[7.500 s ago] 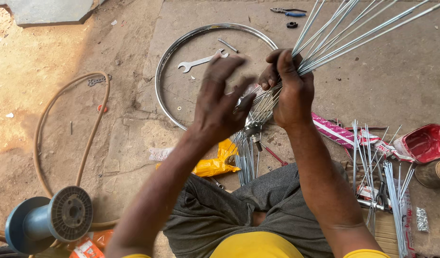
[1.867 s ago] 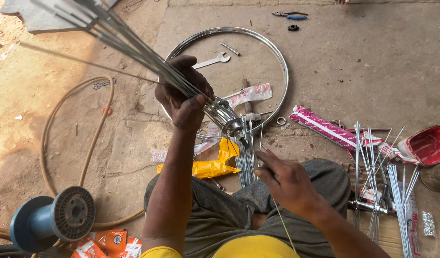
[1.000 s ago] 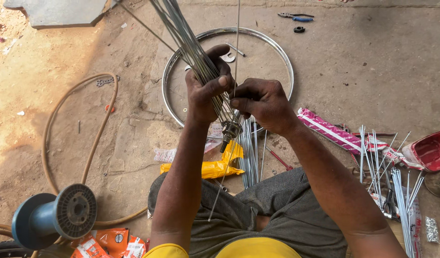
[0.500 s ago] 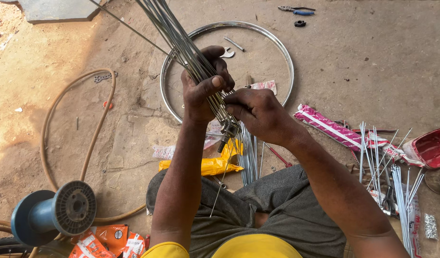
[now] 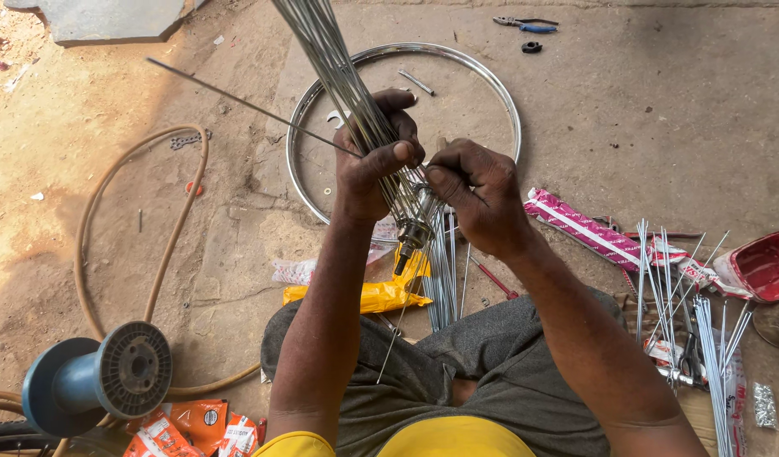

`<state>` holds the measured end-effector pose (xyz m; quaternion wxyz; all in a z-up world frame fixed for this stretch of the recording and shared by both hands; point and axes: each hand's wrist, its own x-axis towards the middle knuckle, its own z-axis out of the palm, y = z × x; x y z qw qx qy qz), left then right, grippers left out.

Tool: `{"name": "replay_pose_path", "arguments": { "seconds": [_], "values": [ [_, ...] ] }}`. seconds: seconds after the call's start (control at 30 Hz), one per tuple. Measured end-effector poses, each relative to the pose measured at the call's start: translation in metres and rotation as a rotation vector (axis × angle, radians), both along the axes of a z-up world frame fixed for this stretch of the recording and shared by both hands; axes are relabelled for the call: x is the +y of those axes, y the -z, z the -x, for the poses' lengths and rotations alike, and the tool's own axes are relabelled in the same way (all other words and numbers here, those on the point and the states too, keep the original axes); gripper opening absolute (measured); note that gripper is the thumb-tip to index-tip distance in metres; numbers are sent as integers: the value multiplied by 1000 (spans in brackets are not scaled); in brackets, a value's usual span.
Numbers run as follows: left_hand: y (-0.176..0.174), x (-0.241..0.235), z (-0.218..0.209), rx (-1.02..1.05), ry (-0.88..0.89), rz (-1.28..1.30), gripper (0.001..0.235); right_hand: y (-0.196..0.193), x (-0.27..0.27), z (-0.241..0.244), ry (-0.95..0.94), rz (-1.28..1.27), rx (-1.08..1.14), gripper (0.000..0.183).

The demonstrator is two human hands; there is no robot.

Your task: The person inserts bicycle spokes into the hub, then attaches them to the rim using nipples. They tighten the spokes with a spoke wrench to secure the wheel structure.

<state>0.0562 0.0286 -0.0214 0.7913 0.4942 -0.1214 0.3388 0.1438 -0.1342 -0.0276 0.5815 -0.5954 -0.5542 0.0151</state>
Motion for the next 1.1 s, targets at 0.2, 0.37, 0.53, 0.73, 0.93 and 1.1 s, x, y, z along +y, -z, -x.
{"name": "replay_pose_path", "arguments": {
  "seconds": [0.2,0.37,0.53,0.73,0.93,1.1],
  "values": [
    [0,-4,-3,84,-130,-18,65,5,4,1,-156,75,39,17],
    [-1,-6,-2,218,-209,-63,57,20,5,4,-237,33,277,16],
    [-2,-8,-5,140,-138,-97,54,33,13,9,-151,-195,318,12],
    [3,3,-9,-23,-64,156,44,41,8,4,25,-516,421,12],
    [-5,19,6,-287,160,218,40,72,-39,18,144,-639,942,25],
    [-20,14,2,-223,94,-34,39,135,-58,37,221,16,943,30]
  ]
}}
